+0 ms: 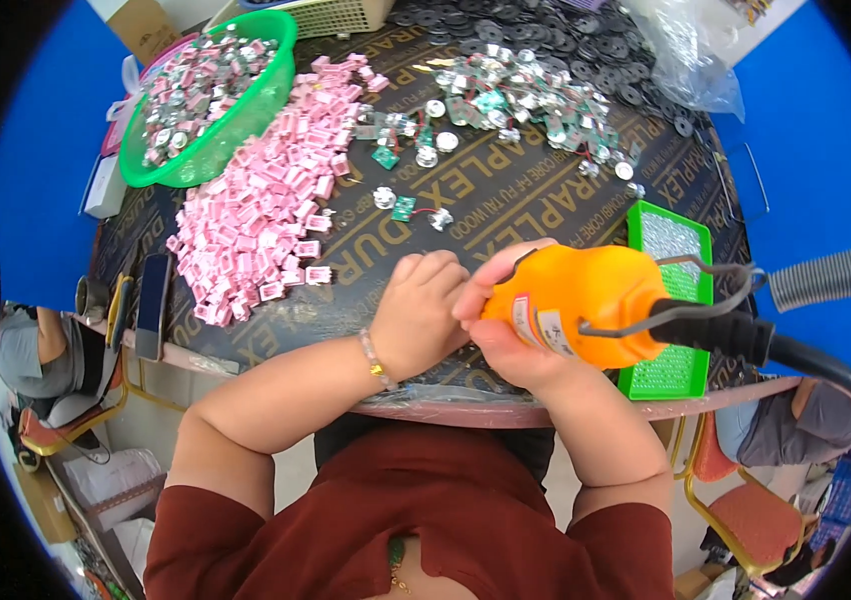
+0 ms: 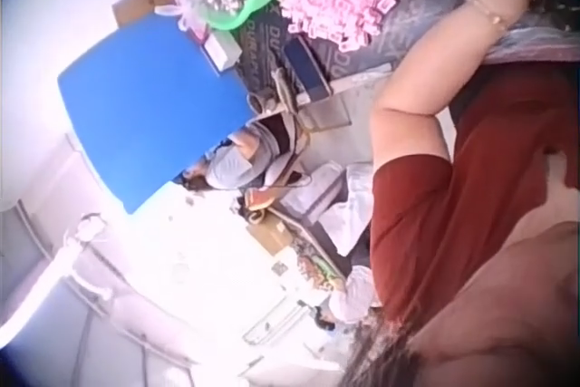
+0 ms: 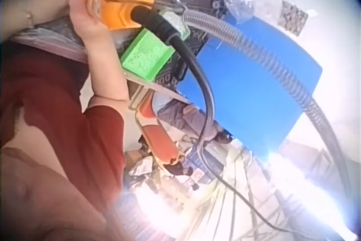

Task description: The worker is assembling small plastic and metal components into electronic switches at a factory workbench.

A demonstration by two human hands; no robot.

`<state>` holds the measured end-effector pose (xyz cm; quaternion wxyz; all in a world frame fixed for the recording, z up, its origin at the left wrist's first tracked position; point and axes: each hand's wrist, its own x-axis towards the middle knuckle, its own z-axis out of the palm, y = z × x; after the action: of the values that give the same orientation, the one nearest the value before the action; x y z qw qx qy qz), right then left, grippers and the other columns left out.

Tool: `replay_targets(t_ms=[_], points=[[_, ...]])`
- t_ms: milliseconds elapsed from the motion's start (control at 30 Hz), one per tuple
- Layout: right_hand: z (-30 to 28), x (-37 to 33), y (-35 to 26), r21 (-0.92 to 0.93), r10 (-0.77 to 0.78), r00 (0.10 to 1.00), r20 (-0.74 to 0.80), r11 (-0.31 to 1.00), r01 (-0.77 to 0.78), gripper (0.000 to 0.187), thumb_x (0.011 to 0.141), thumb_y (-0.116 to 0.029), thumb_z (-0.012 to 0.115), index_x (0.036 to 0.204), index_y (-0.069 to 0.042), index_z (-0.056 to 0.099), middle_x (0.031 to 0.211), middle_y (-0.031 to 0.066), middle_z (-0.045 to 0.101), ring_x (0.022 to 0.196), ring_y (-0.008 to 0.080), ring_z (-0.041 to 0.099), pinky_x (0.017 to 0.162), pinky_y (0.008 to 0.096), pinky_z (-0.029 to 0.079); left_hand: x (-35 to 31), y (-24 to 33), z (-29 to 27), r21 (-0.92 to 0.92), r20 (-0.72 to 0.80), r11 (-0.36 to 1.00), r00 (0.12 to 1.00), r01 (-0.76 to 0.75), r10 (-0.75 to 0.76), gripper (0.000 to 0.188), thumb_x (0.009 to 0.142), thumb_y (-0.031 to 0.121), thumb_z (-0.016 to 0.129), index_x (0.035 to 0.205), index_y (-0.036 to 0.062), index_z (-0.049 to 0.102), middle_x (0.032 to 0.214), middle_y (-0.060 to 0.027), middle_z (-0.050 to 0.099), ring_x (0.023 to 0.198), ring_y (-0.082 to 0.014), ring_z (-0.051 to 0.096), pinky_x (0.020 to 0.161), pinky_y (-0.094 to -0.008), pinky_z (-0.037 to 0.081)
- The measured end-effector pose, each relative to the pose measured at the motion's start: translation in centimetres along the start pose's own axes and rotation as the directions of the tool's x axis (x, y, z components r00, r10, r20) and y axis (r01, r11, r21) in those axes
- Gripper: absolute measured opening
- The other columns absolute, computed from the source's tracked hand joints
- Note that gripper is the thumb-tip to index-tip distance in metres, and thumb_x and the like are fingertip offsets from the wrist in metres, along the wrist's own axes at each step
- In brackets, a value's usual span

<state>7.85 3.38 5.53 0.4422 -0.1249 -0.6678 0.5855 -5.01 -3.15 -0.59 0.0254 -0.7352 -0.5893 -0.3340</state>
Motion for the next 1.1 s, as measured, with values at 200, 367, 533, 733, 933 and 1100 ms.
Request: replay_targets(t_ms=[200, 367, 533, 733, 933, 1100], points=[[0.5, -0.2, -0.1, 0.075, 0.039, 0.998, -0.058, 0.997, -0.034, 0.054, 0.081, -0.048, 0.068, 0.099, -0.004, 0.041, 0.067, 0.0107, 0.056, 0.054, 0.0187, 0.055, 0.053, 0.0296, 0.049, -0.2, 0.2, 0.6, 0.041, -0.043, 0.999, 0.999, -0.019, 0.021, 0.019, 0.065, 0.020, 0.068, 0.075, 0.0080, 0.058, 0.084, -0.0061, 0.054, 0.094, -0.0229, 0.049, 0.079, -0.0347, 0.038], [-0.6, 0.0, -0.3, 0.253, -0.011, 0.998, 0.056, 0.967, -0.003, 0.057, 0.082, -0.047, 0.066, 0.108, -0.001, 0.044, 0.068, 0.0117, 0.058, 0.057, 0.0194, 0.056, 0.054, 0.0306, 0.049, -0.4, 0.7, -0.5, 0.034, 0.026, 0.999, 1.000, -0.006, 0.005, 0.021, 0.063, 0.021, 0.070, 0.076, 0.0082, 0.060, 0.084, -0.0054, 0.055, 0.094, -0.0229, 0.050, 0.078, -0.0348, 0.039], [-3.4, -0.2, -3.9, 0.289, -0.309, 0.949, -0.054, 0.905, 0.312, 0.060, 0.087, -0.052, 0.057, 0.115, -0.001, 0.039, 0.072, 0.0134, 0.060, 0.058, 0.0202, 0.057, 0.055, 0.0324, 0.050, 4.6, -3.0, -8.7, 0.296, 0.015, 0.880, 0.920, 0.371, -0.393, 0.023, 0.059, 0.018, 0.072, 0.079, 0.0090, 0.064, 0.075, -0.0111, 0.060, 0.073, -0.0299, 0.058, 0.070, -0.0397, 0.046], [-8.0, -1.8, -4.9, 0.013, -0.270, 0.943, -0.194, 0.960, 0.278, 0.063, 0.085, -0.060, 0.053, 0.111, -0.006, 0.037, 0.068, 0.0085, 0.055, 0.052, 0.0161, 0.051, 0.050, 0.0290, 0.046, 6.1, -12.7, -18.6, 0.533, -0.520, 0.745, 0.850, 0.400, -0.083, 0.034, 0.073, 0.014, 0.068, 0.107, 0.0077, 0.064, 0.109, -0.0120, 0.061, 0.105, -0.0306, 0.054, 0.090, -0.0424, 0.043], [-9.8, -3.1, -3.5, -0.053, -0.189, 0.926, -0.327, 0.982, 0.182, 0.062, 0.083, -0.060, 0.056, 0.111, -0.007, 0.039, 0.067, 0.0072, 0.054, 0.054, 0.0155, 0.051, 0.050, 0.0285, 0.045, 5.6, -9.3, -8.8, 0.264, 0.236, 0.958, 0.955, 0.115, -0.180, 0.033, 0.072, 0.017, 0.071, 0.103, 0.0061, 0.066, 0.103, -0.0134, 0.059, 0.095, -0.0302, 0.058, 0.083, -0.0389, 0.047], [-10.2, -3.3, -3.2, -0.100, -0.228, 0.932, -0.281, 0.973, 0.208, 0.060, 0.086, -0.057, 0.055, 0.116, -0.006, 0.043, 0.069, 0.0063, 0.053, 0.055, 0.0139, 0.049, 0.051, 0.0274, 0.043, 4.6, -10.0, -6.1, 0.044, 0.314, 0.972, 0.921, 0.230, -0.232, 0.036, 0.074, 0.016, 0.069, 0.107, 0.0038, 0.063, 0.101, -0.0153, 0.058, 0.094, -0.0322, 0.057, 0.085, -0.0394, 0.047]])
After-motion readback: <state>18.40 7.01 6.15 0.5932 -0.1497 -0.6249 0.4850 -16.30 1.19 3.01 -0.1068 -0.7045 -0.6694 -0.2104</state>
